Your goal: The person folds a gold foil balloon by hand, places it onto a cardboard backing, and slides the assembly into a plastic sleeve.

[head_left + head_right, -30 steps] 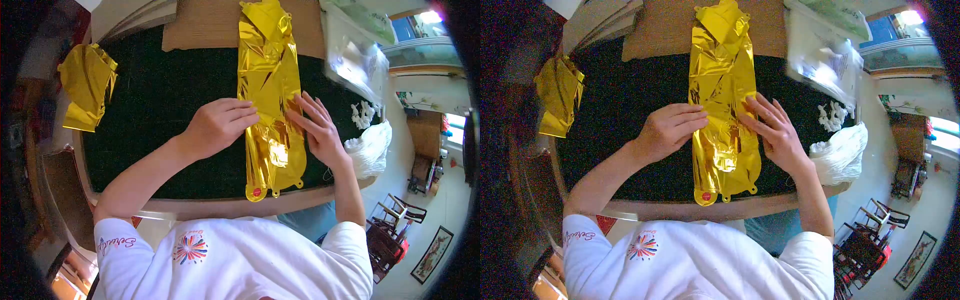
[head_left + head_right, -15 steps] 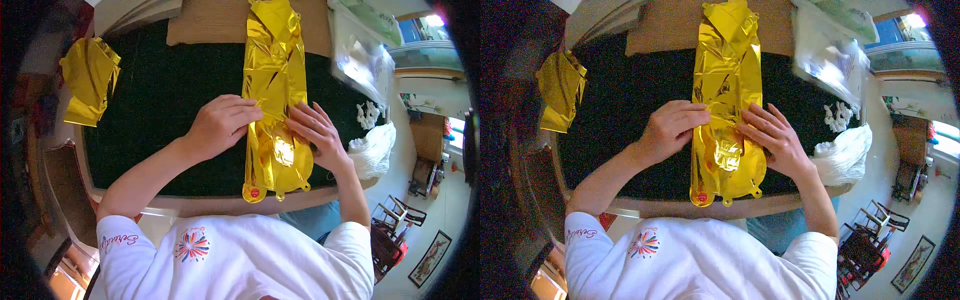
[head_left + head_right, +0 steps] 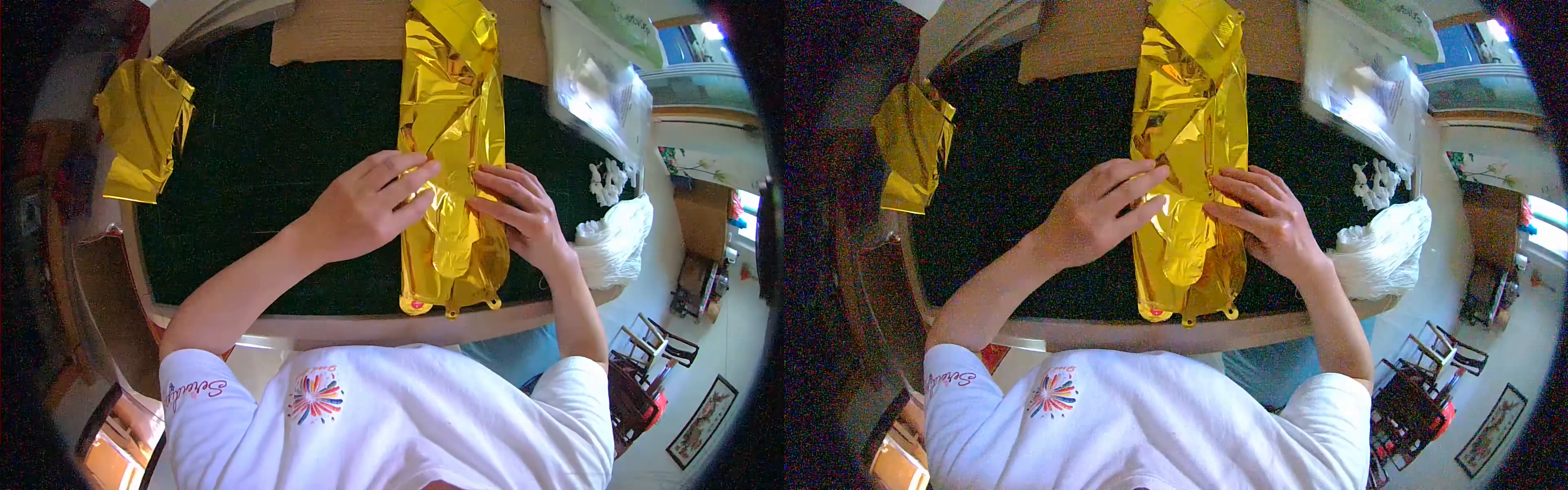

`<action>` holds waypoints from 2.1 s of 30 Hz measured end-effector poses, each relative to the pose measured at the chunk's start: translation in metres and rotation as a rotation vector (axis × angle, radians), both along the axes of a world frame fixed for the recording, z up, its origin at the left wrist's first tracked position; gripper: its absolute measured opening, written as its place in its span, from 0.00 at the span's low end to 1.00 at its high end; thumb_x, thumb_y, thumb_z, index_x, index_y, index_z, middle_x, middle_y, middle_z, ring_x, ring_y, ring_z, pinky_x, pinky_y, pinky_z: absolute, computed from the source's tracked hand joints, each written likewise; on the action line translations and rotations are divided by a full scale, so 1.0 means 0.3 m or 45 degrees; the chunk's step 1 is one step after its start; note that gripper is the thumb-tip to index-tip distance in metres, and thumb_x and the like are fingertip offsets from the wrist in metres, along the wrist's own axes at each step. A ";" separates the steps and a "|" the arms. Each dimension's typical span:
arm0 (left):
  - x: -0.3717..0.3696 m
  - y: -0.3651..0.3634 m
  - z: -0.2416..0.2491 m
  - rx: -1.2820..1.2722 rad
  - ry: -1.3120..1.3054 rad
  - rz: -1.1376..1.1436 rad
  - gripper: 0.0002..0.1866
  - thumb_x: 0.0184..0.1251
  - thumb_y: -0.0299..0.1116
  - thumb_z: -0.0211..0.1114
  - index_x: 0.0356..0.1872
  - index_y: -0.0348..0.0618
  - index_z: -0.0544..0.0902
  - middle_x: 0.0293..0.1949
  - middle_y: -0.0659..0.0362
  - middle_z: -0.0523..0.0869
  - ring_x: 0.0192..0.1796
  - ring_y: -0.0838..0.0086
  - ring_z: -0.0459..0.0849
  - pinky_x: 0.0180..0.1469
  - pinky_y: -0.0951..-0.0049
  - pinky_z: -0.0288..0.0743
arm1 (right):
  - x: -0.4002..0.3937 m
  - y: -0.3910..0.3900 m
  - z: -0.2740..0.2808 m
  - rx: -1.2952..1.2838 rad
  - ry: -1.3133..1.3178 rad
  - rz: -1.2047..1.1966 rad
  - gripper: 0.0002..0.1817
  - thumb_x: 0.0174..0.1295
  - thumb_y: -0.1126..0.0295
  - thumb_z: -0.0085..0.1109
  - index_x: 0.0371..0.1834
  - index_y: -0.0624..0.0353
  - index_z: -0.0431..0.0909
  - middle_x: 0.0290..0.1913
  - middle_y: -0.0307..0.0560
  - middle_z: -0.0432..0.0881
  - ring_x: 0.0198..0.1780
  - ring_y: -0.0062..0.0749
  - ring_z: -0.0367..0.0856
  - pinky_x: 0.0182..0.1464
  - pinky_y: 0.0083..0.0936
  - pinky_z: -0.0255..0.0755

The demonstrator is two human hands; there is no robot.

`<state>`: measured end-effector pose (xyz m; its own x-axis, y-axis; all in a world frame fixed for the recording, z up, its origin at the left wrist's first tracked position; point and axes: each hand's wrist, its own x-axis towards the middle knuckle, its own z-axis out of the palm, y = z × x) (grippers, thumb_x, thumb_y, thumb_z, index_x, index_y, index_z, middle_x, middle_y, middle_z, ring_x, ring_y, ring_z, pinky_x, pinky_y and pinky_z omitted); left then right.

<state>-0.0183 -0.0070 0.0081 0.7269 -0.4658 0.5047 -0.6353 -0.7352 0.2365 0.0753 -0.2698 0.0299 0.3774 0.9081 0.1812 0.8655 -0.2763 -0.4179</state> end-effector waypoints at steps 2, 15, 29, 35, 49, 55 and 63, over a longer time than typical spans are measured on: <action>-0.002 -0.004 -0.008 0.009 -0.032 -0.037 0.12 0.54 0.28 0.64 0.40 0.40 0.85 0.49 0.56 0.84 0.54 0.65 0.81 0.58 0.63 0.77 | 0.000 -0.003 0.000 -0.021 -0.022 -0.004 0.19 0.50 0.74 0.66 0.49 0.52 0.84 0.60 0.48 0.79 0.63 0.47 0.76 0.63 0.46 0.69; 0.021 -0.008 -0.010 -0.580 0.469 0.062 0.15 0.55 0.22 0.68 0.45 0.43 0.85 0.44 0.55 0.87 0.49 0.62 0.85 0.52 0.67 0.78 | 0.004 -0.026 -0.081 0.364 0.643 -0.387 0.11 0.47 0.77 0.67 0.36 0.63 0.80 0.50 0.53 0.83 0.52 0.45 0.81 0.56 0.32 0.71; 0.107 -0.035 0.103 -1.102 1.158 0.560 0.20 0.69 0.28 0.61 0.59 0.32 0.73 0.40 0.46 0.88 0.41 0.66 0.89 0.45 0.69 0.81 | -0.011 0.079 -0.037 0.657 0.940 -0.909 0.32 0.66 0.82 0.56 0.72 0.54 0.59 0.42 0.42 0.83 0.44 0.18 0.79 0.49 0.15 0.72; 0.139 -0.026 0.124 -1.007 1.259 0.652 0.23 0.67 0.29 0.62 0.61 0.32 0.72 0.37 0.46 0.88 0.40 0.64 0.89 0.43 0.68 0.81 | 0.010 0.100 -0.003 0.367 0.744 -1.014 0.34 0.65 0.80 0.58 0.73 0.52 0.59 0.36 0.40 0.79 0.38 0.19 0.79 0.49 0.18 0.74; 0.172 -0.017 0.115 -0.930 1.346 0.715 0.32 0.64 0.31 0.66 0.67 0.33 0.66 0.41 0.45 0.87 0.41 0.65 0.88 0.45 0.68 0.80 | 0.055 0.276 0.022 -0.056 -0.381 -0.481 0.25 0.72 0.64 0.50 0.71 0.48 0.66 0.71 0.51 0.66 0.74 0.47 0.61 0.74 0.49 0.51; 0.186 -0.008 0.078 -0.850 1.302 0.659 0.36 0.65 0.33 0.66 0.70 0.31 0.61 0.43 0.46 0.86 0.43 0.63 0.87 0.49 0.67 0.80 | 0.121 0.351 0.007 0.082 -0.330 -0.449 0.23 0.73 0.64 0.46 0.71 0.47 0.66 0.72 0.50 0.65 0.74 0.48 0.61 0.75 0.47 0.50; 0.183 -0.008 0.106 -0.791 1.369 0.704 0.39 0.65 0.34 0.66 0.73 0.33 0.56 0.44 0.44 0.85 0.44 0.64 0.87 0.51 0.67 0.79 | 0.227 0.410 0.082 0.173 -0.431 -0.262 0.32 0.59 0.83 0.55 0.66 0.41 0.73 0.69 0.48 0.69 0.72 0.47 0.65 0.70 0.44 0.64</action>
<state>0.0366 -0.0095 0.0398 0.9069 0.1071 -0.4076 0.4125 -0.4228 0.8069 0.1435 -0.1468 0.0545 0.4467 0.7793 0.4395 0.8929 -0.4195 -0.1637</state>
